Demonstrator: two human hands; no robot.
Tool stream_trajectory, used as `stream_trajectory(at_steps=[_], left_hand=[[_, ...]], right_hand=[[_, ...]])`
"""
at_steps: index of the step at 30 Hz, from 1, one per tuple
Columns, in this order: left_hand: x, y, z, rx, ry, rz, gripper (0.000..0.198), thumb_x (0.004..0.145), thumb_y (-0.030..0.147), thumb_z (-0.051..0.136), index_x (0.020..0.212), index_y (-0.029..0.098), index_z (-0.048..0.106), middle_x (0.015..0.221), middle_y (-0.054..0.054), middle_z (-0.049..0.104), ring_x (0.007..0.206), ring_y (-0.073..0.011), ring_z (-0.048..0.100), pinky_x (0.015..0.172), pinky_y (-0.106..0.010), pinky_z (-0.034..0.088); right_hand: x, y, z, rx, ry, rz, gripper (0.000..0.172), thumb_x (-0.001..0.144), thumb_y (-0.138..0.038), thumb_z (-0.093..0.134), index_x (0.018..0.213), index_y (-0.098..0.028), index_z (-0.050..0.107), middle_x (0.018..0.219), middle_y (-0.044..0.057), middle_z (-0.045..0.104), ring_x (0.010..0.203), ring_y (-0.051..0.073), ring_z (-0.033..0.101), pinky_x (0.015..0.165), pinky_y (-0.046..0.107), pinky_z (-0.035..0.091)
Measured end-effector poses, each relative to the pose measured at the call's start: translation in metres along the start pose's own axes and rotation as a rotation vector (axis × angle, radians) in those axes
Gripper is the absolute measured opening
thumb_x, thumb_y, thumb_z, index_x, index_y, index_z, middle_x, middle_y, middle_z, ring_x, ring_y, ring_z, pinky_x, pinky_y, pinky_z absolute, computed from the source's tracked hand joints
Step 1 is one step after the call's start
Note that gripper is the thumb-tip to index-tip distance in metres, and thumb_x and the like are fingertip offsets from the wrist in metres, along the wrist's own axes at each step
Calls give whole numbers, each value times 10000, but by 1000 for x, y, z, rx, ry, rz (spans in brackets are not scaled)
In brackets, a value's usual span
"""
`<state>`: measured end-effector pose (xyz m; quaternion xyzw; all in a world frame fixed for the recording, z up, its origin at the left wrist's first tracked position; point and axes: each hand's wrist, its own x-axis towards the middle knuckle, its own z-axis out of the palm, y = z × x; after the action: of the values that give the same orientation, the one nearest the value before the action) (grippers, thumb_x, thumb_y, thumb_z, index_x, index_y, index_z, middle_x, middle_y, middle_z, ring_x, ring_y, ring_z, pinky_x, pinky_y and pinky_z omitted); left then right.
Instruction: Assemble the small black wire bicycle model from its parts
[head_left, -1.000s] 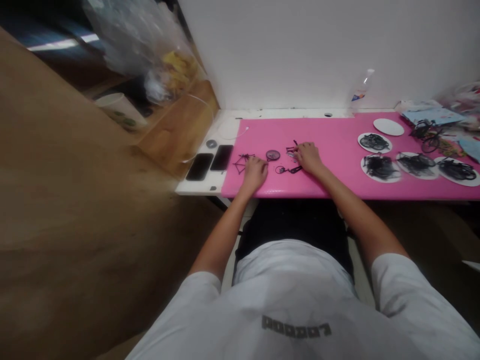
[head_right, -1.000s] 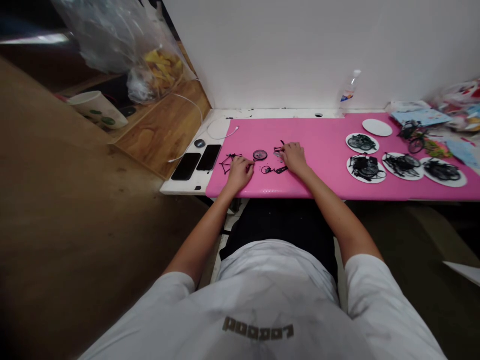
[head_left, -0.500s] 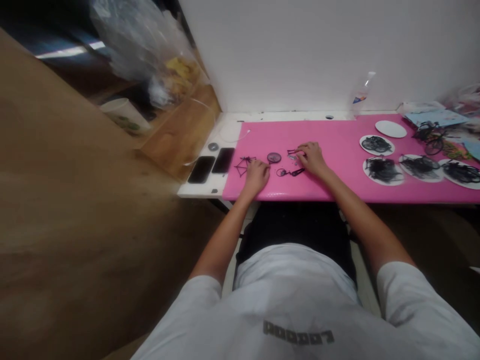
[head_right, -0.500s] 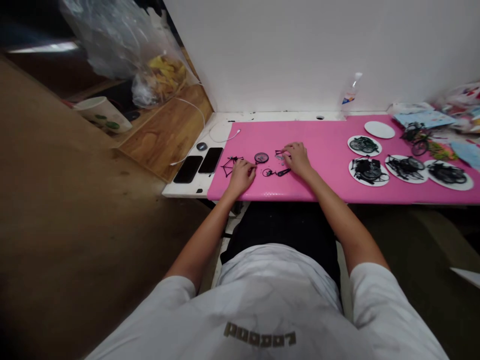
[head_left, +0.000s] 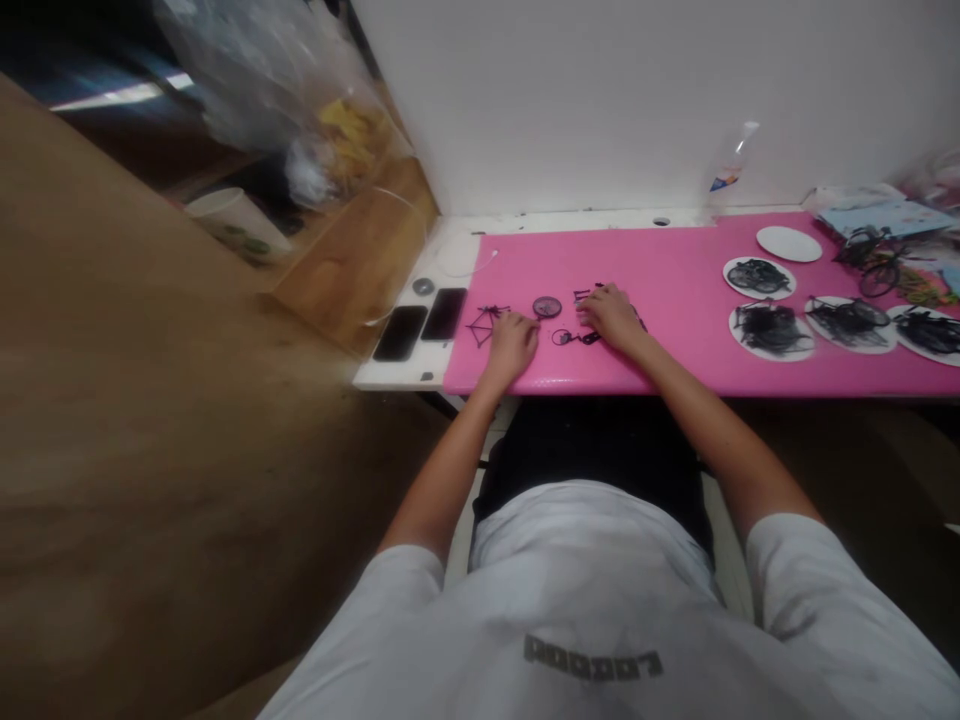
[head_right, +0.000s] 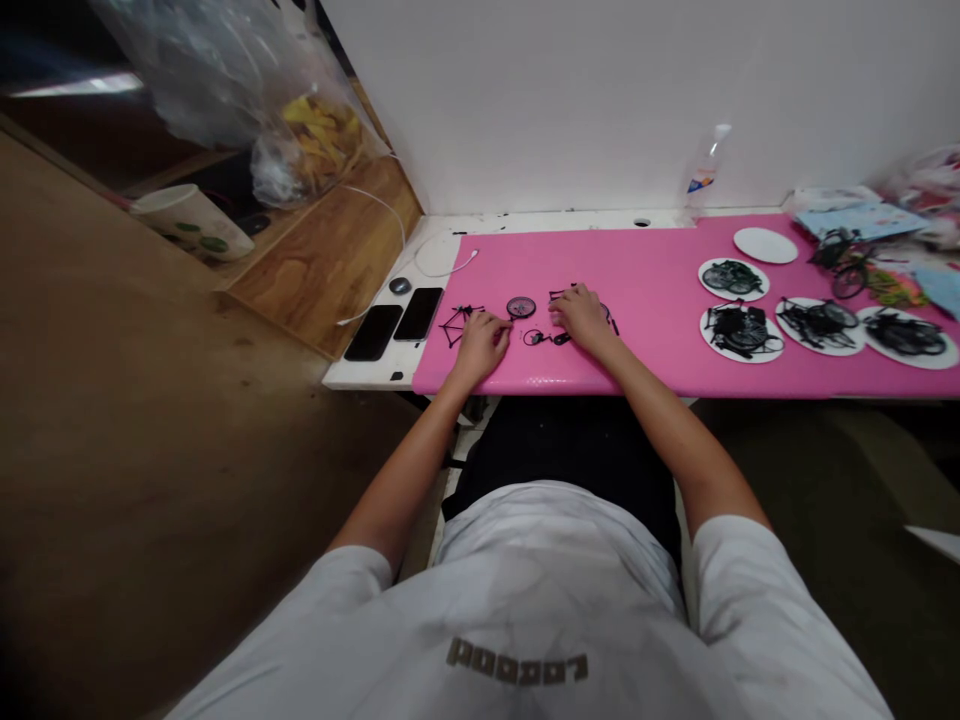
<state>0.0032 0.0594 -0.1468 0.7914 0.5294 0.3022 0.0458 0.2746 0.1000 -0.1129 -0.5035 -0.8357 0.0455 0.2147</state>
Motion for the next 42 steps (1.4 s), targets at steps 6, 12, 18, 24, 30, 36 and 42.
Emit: stream_trajectory(at_steps=[6,12,18,24,30,36,42], left_hand=[[0,-1,1,10,11,12,241,1028,207,597,1148,200,807,1114,-145,747,1148,-353,611,1079,-532,518],[0,-2,1,-3,4,26,241,1030,202,584,1138,213,799,1092,-138,738,1147,-342,612,1113,-541,505],[0,-1,0,-1,3,20,235,1042,210,587,1145,202,798,1101,-145,739,1146,-345,603,1100,-528,504],[0,-1,0,0,-6,21,241,1044,198,583,1151,184,799,1105,-148,745,1147,-340,608,1117,-515,494],[1,-2,2,4,4,21,245,1035,196,583,1146,209,801,1105,-135,744,1142,-336,616,1108,-522,505],[0,-6,5,8,17,40,243,1038,194,588,1152,190,804,1110,-141,758,1135,-334,629,1092,-515,509],[0,-8,6,-45,48,87,244,1044,175,578,1152,159,797,1103,-149,754,1096,-317,666,1019,-468,533]], right_hand=[[-3,33,-4,38,-4,22,267,1050,-363,676,1105,-236,905,1191,160,792,1259,402,543,1115,613,477],[-7,43,-3,39,-38,-25,260,1058,-319,667,1122,-256,911,1179,126,805,1254,383,537,1104,574,472],[-8,39,4,-8,-1,-31,285,1082,-322,632,1111,-266,910,1198,143,796,1302,401,526,1093,587,476],[-6,40,6,56,-27,-41,277,1077,-385,648,1133,-294,904,1189,120,815,1268,378,555,1114,596,470],[-9,35,-6,65,41,18,298,1082,-400,644,1086,-249,902,1161,131,821,1217,378,578,1122,586,458],[-26,18,-38,224,-101,-42,192,1021,-276,690,998,-229,874,1065,100,826,1016,283,673,1068,452,494],[-51,5,-53,96,-175,-57,189,998,-255,682,898,-169,816,983,127,756,955,256,632,862,355,467]])
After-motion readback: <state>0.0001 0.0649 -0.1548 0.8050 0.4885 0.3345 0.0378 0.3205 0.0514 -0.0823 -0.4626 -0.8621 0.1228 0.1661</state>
